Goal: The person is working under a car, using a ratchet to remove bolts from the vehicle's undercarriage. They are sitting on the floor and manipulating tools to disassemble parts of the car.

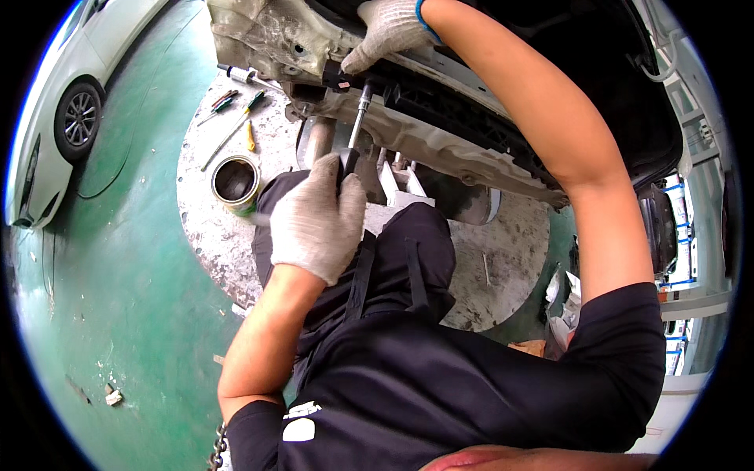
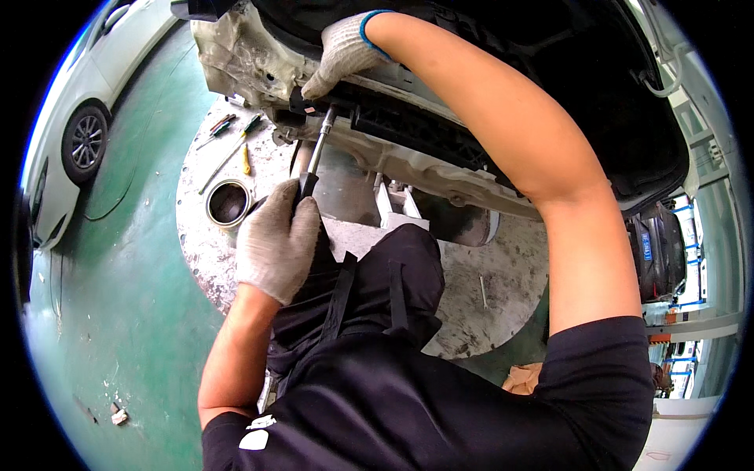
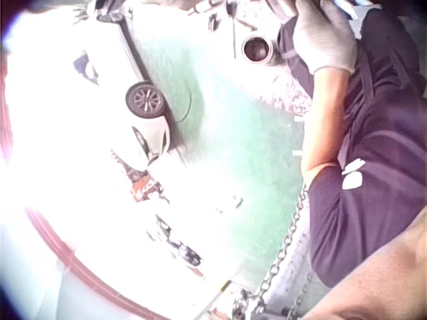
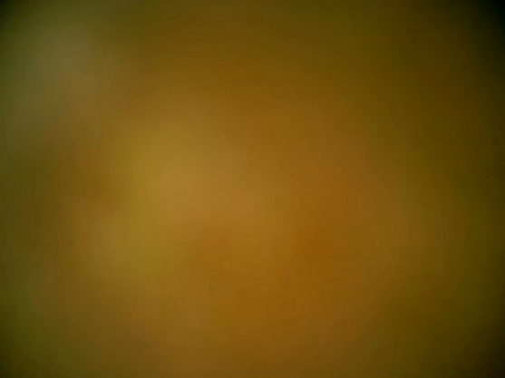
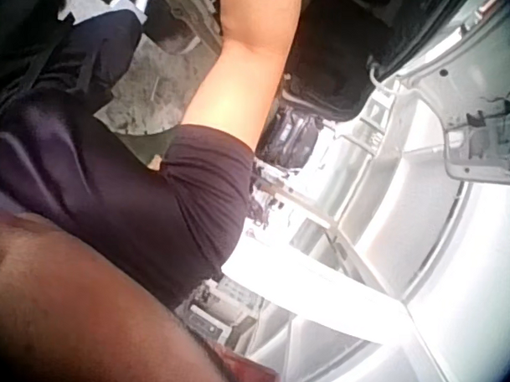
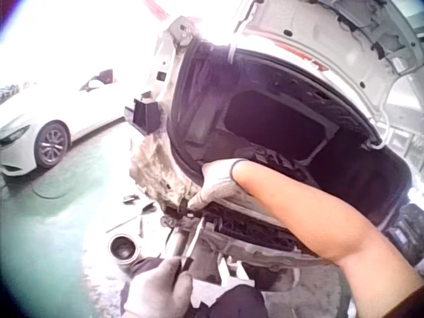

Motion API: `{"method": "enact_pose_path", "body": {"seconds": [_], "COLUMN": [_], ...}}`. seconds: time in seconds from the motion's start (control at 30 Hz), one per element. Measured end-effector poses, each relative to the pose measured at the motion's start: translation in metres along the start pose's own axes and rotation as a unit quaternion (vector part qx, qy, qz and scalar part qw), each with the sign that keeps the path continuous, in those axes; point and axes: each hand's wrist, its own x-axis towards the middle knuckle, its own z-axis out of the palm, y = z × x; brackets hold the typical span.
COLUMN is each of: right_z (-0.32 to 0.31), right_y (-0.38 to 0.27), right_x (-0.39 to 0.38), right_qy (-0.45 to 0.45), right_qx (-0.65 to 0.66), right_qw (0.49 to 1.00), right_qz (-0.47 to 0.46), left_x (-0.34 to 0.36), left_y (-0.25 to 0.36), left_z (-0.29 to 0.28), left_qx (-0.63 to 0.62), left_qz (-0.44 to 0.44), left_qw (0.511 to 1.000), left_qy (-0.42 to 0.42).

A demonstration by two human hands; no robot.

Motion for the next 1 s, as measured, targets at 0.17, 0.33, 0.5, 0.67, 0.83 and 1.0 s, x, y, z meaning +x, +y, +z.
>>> {"method": "enact_pose_path", "body": {"seconds": [0.17,0.33,0.5,0.67,0.83,1.0], "right_z": [0.008,0.007,0.013,0.009,0.014,0.012], "right_y": [0.013,0.005,0.012,0.011,0.009,0.007], "right_x": [0.001,0.009,0.011,0.007,0.016,0.019], "right_qy": [-0.002,-0.002,-0.012,-0.019,-0.011,-0.01], "right_qx": [0.031,0.03,0.029,0.011,0.032,-0.012], "right_qw": [0.999,0.999,0.999,0.999,0.997,0.997], "right_qz": [-0.021,-0.027,-0.033,-0.04,-0.073,-0.078], "left_x": [0.005,-0.012,-0.004,0.005,-0.004,-0.003], "left_y": [0.016,-0.004,0.01,0.029,-0.003,0.019], "left_z": [0.006,0.013,0.006,-0.003,0.005,0.005], "left_qx": [-0.021,-0.815,-0.486,0.171,-0.785,-0.483], "left_qz": [0.039,-0.197,-0.234,0.014,-0.185,-0.244], "left_qw": [0.999,0.533,0.836,0.985,0.566,0.836], "left_qy": [0.028,-0.118,-0.101,-0.005,-0.17,-0.088]}}
